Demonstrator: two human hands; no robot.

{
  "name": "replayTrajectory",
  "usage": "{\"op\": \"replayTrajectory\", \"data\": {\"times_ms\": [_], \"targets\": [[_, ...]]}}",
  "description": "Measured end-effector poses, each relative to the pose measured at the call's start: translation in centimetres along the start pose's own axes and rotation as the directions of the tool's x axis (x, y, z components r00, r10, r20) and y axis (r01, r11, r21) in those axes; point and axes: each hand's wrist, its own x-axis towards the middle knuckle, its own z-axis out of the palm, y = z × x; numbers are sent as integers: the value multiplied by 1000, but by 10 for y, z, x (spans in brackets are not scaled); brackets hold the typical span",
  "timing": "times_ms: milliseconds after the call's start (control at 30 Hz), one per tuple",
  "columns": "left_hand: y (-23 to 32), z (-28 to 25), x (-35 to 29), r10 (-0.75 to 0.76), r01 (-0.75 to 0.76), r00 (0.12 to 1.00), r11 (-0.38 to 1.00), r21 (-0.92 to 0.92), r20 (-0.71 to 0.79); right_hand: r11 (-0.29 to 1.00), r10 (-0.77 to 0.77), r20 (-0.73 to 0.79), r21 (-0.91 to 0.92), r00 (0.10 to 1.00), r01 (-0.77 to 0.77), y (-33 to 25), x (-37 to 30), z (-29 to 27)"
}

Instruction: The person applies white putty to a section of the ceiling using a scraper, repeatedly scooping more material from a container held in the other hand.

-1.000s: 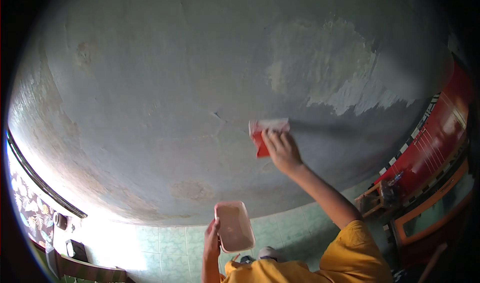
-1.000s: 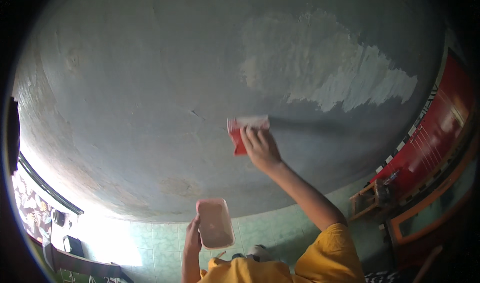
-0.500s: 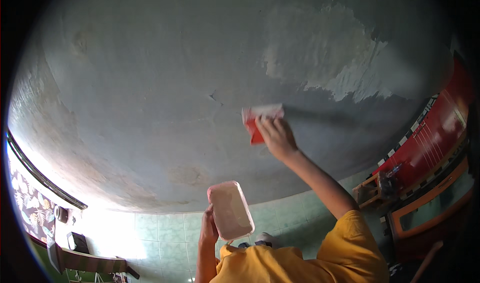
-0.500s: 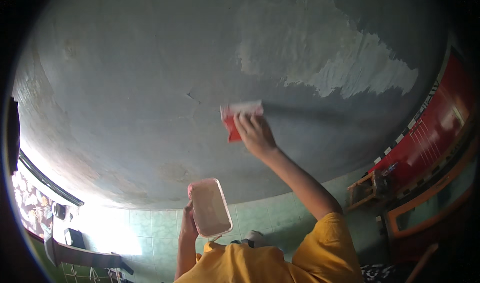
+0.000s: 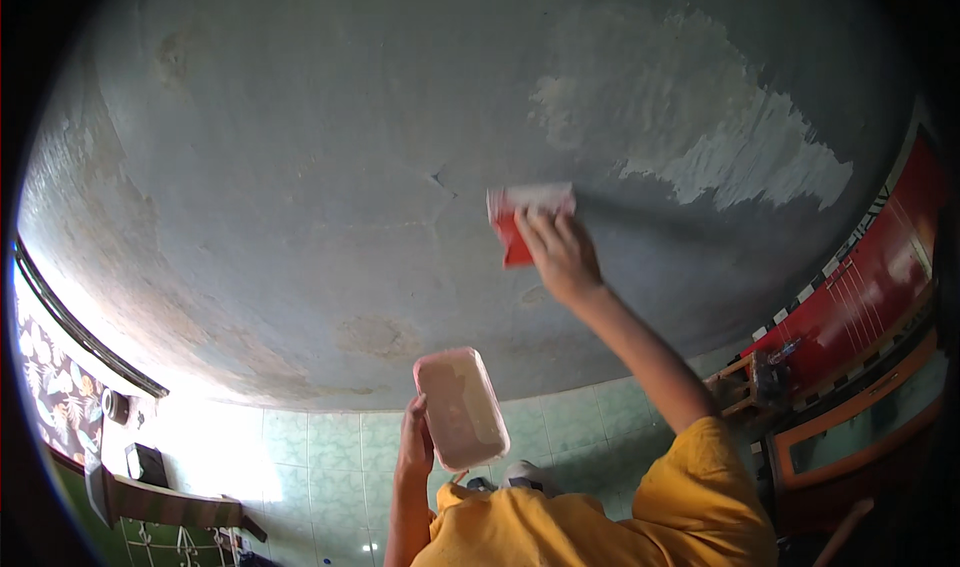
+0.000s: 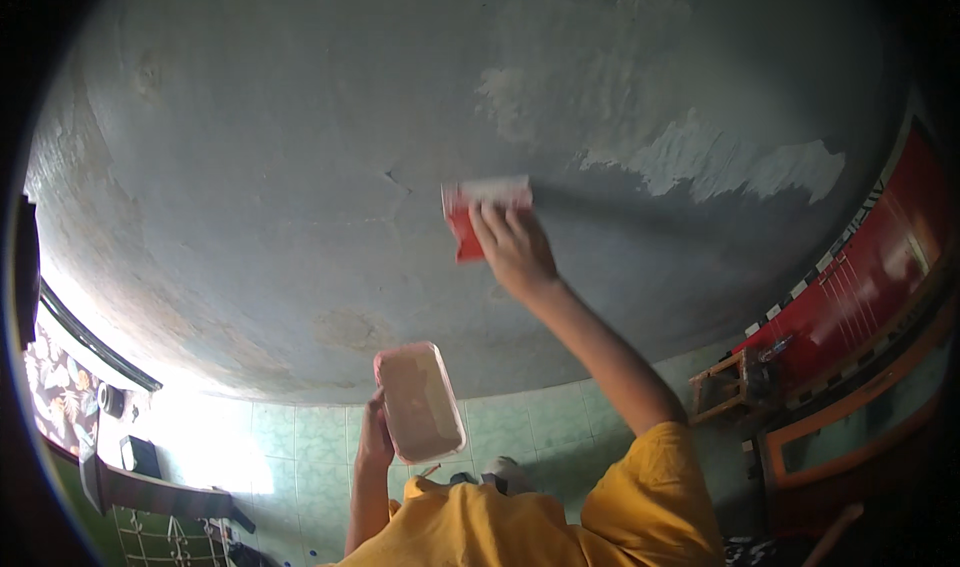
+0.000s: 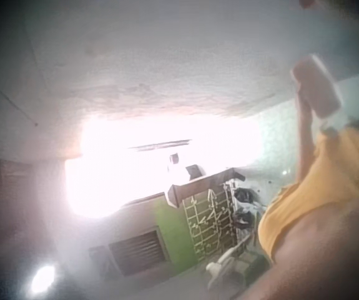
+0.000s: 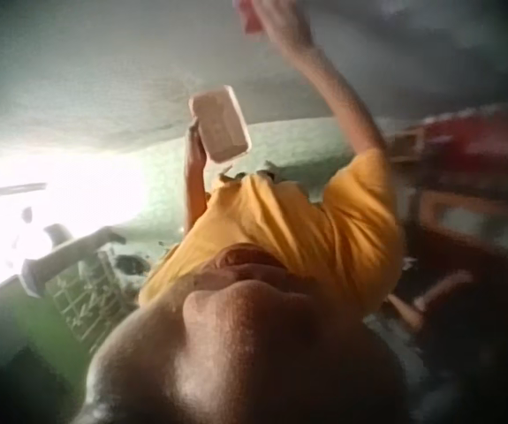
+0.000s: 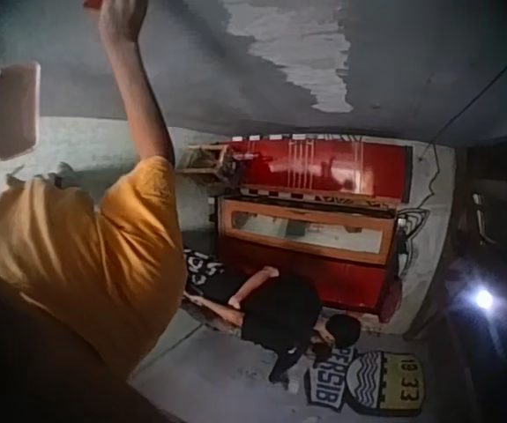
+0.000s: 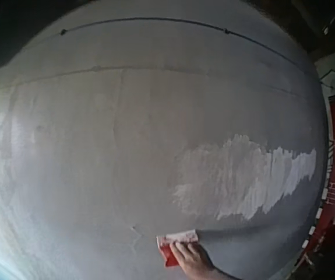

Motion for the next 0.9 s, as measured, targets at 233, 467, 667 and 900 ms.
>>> {"op": "replayTrajectory", "data": {"times_ms": [233, 467, 667, 900], "targets": [[14, 11, 16, 37, -20, 991, 991, 130, -132, -159, 555, 647, 700, 523, -696, -71, -81, -31], [36, 48, 17, 78, -64, 994, 982, 178, -70, -748, 288, 924, 382, 254, -542, -130, -124, -74], [20, 36, 14, -12, 41, 991, 977, 209, -137, -524, 530, 800, 570, 282, -633, -90, -198, -64], [10, 82, -6, 11, 47, 982, 954, 295, -191, 286, 465, 427, 757, 776, -588, -61, -165, -114]]}}
